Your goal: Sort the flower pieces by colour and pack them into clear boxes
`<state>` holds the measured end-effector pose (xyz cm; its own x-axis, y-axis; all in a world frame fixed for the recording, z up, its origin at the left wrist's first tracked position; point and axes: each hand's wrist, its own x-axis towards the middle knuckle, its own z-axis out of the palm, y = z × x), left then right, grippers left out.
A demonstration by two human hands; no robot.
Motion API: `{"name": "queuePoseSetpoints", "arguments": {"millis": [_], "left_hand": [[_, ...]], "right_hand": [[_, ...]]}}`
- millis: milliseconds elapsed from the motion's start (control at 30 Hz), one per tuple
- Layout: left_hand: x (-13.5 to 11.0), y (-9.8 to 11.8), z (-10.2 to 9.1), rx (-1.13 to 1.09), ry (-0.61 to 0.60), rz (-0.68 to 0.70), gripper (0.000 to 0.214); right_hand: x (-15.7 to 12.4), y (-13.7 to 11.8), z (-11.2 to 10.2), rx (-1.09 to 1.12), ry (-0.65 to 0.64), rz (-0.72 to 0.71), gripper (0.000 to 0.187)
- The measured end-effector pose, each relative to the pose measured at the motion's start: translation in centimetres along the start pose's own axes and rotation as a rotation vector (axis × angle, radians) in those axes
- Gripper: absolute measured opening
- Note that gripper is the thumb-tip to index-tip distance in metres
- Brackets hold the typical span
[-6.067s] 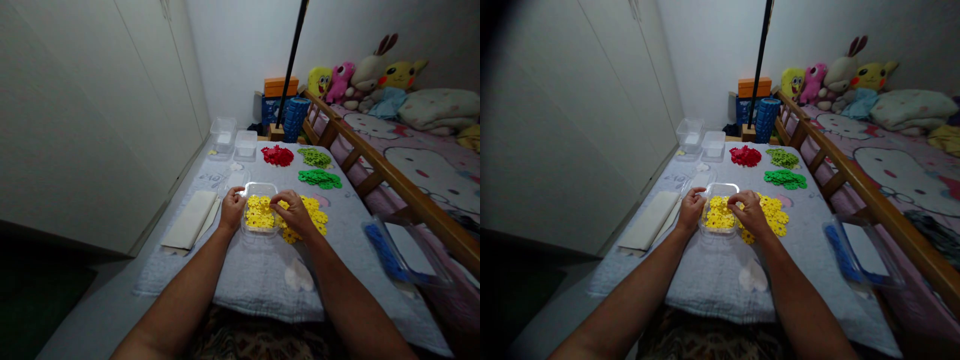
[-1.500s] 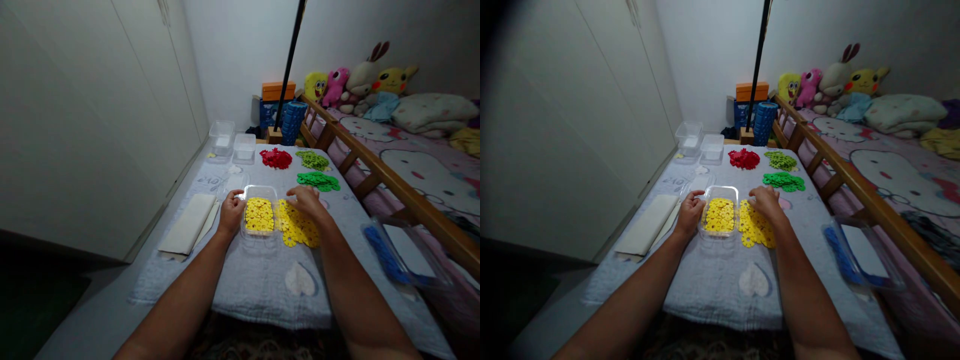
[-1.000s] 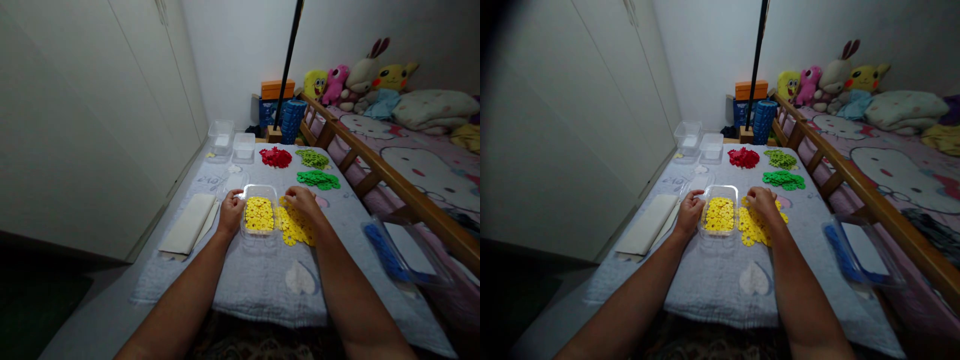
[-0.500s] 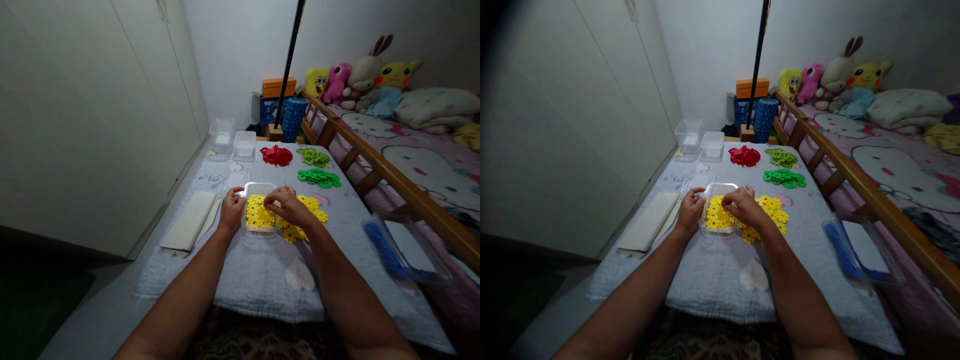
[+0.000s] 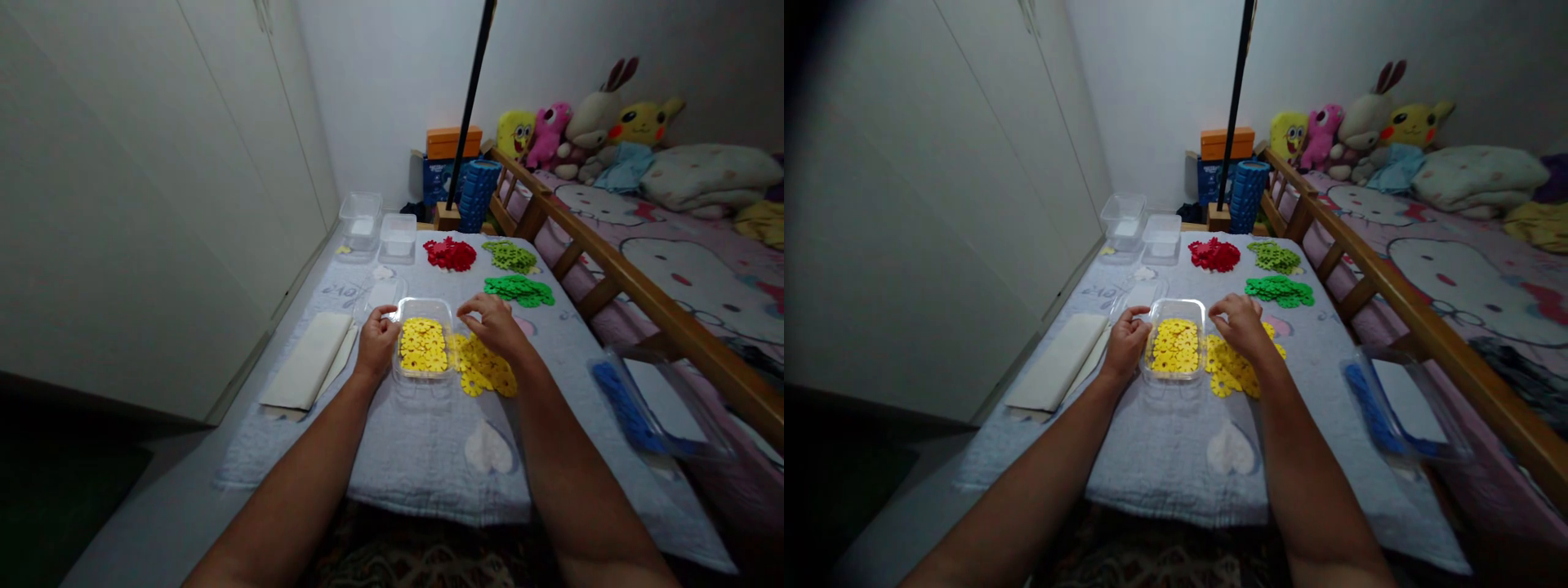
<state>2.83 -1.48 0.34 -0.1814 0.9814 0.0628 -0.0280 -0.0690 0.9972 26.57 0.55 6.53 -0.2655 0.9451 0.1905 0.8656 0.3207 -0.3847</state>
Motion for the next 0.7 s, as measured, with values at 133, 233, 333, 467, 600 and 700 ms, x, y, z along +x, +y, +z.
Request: {"name": "queuePoseSetpoints", "arguments": {"millis": [133,233,333,467,600,700], "left_hand": [[0.0,0.0,0.0,-0.013,0.001,0.010,0.034],[0.0,0.1,0.1,-0.017,-0.002,0.010,0.034],[0.0,0.1,0.1,-0.020,-0.004,0.007,0.035],[0.0,0.1,0.1,-0.012,-0.004,0.012,0.034],[0.0,-0.1,0.0,0.000,-0.002,0.007,0.033],[0.0,-0.1,0.0,-0.008,-0.001,0.008,0.036]], "right_hand": [[-0.1,1.6,0.6,-0.139,-0.117,0.093,0.021],[-0.2,1.5,1.3,-0.191,-0.203,0.080,0.024],[-0.3,0.9,1.8,-0.230,-0.241,0.079,0.022],[-0.3,0.4,1.7,-0.221,-0.284,0.105,0.022],[-0.3,0.9,1.0,-0.116,-0.233,0.133,0.017],[-0.1,2.0,0.8,0.035,-0.213,0.125,0.008]]}}
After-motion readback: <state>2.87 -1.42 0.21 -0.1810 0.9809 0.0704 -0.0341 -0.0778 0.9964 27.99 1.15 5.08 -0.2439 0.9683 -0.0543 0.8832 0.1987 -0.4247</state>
